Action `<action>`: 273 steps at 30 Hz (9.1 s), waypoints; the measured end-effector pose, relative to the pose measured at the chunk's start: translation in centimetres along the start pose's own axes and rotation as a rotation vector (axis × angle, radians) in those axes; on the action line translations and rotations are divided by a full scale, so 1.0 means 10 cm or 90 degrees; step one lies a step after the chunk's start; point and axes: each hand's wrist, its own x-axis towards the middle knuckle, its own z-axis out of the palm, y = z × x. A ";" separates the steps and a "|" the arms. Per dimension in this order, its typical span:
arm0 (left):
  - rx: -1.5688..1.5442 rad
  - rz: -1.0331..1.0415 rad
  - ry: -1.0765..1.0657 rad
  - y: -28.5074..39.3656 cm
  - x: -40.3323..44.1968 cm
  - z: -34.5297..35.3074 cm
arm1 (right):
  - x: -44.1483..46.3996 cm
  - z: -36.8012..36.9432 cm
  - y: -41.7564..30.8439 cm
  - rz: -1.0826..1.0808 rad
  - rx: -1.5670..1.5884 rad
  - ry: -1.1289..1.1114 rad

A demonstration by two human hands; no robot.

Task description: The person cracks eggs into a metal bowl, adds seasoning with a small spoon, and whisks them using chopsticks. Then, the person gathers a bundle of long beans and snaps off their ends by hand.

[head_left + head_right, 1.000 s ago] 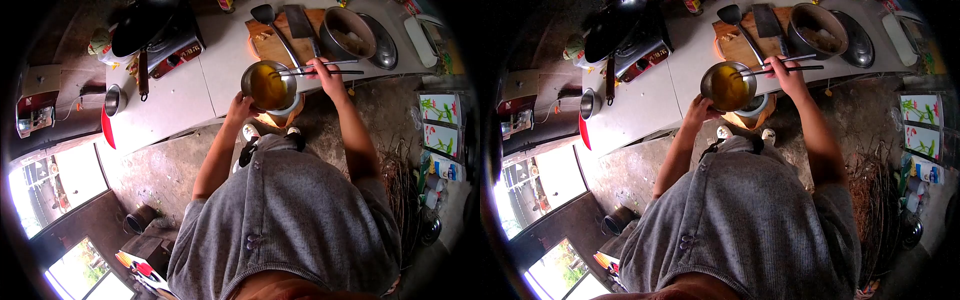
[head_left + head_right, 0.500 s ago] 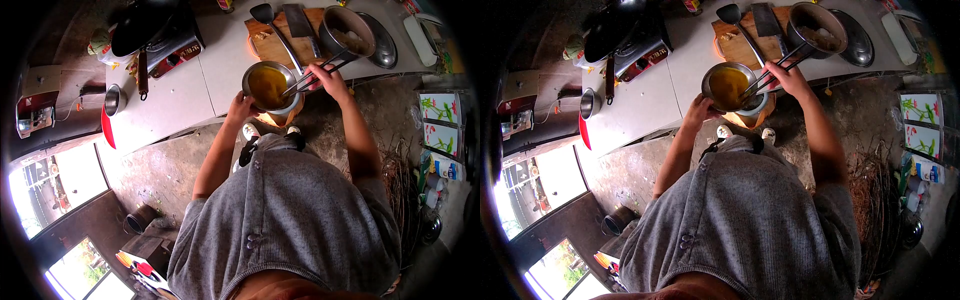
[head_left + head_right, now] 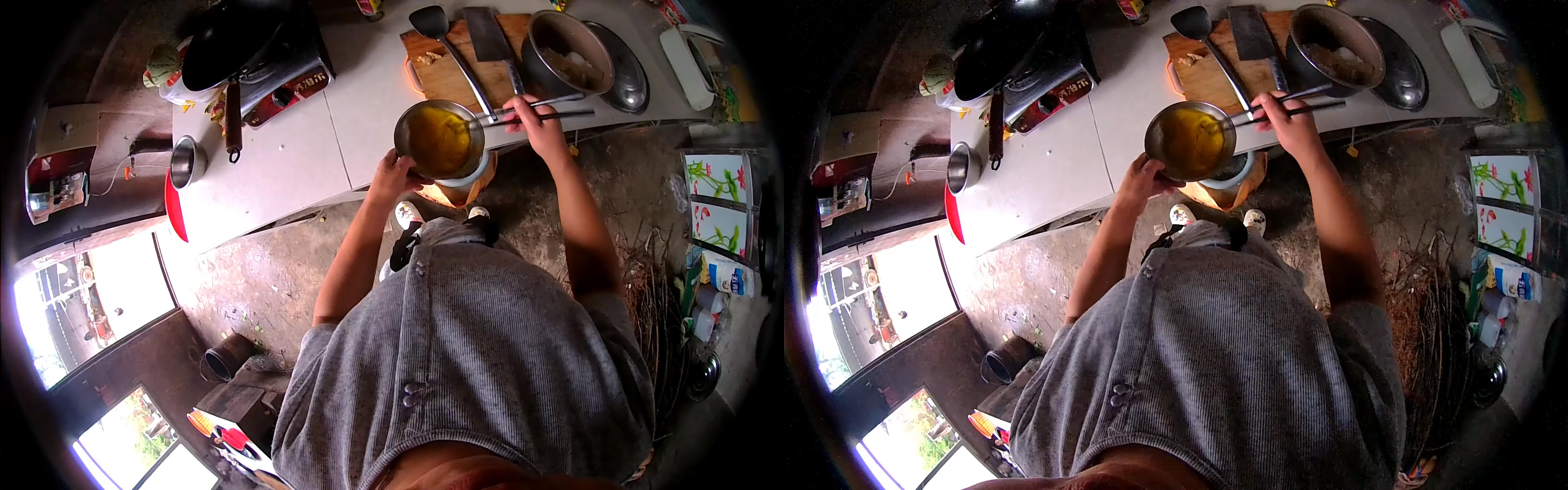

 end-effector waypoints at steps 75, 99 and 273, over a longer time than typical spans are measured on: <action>0.045 0.000 -0.015 0.09 0.00 0.05 | -0.03 0.10 0.06 0.106 0.111 -0.036; 0.062 -0.010 -0.003 0.04 0.00 0.03 | -0.04 -0.05 -0.04 0.085 0.038 -0.050; 0.003 -0.004 0.044 0.34 -0.28 -1.38 | 0.55 1.67 -0.03 0.064 0.010 -0.175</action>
